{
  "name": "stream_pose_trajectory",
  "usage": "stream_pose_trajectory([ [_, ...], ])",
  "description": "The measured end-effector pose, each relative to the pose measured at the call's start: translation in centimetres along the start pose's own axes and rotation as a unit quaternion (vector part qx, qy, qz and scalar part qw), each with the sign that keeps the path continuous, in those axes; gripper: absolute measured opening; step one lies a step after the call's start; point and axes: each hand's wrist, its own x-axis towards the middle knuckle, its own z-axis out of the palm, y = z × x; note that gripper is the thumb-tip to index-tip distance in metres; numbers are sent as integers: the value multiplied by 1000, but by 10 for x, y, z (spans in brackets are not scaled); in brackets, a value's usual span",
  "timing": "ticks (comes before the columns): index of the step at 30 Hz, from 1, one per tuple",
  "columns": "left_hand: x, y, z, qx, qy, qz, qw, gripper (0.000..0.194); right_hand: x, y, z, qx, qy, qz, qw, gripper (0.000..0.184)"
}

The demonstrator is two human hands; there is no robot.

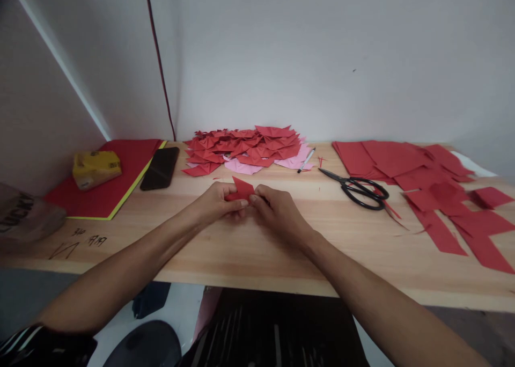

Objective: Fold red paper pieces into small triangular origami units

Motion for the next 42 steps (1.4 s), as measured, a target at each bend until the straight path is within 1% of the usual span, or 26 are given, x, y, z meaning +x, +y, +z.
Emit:
stream_pose_trajectory([
  [4,-2,1,-2,29,-9,3,1000,17,0,1,-1,8,-8,-12,1000,31],
  [9,-3,5,-2,27,-12,3,1000,18,0,1,-2,15,-24,-19,999,31],
  [15,-3,6,0,27,6,-11,1000,15,1,-2,-2,33,-33,-10,999,32],
  [18,-3,4,-1,38,8,-3,999,16,1,-2,-2,30,-31,-11,999,33],
  [20,-3,3,-2,39,-3,7,999,18,1,-1,-3,29,-29,-11,999,33],
  [25,-1,0,-9,44,-52,14,998,22,1,1,-4,36,-30,-7,999,33],
  [30,0,1,-11,58,-26,14,998,23,2,1,-3,32,-17,-6,999,34],
  [35,-1,5,-11,28,-60,-8,998,17,3,3,-3,26,-7,-2,1000,34],
  [39,-1,6,-11,31,-36,-17,999,18,3,4,-4,21,1,-3,1000,34],
  [42,-1,4,-12,23,-25,-29,999,18,3,3,-5,17,-4,1,1000,34],
])
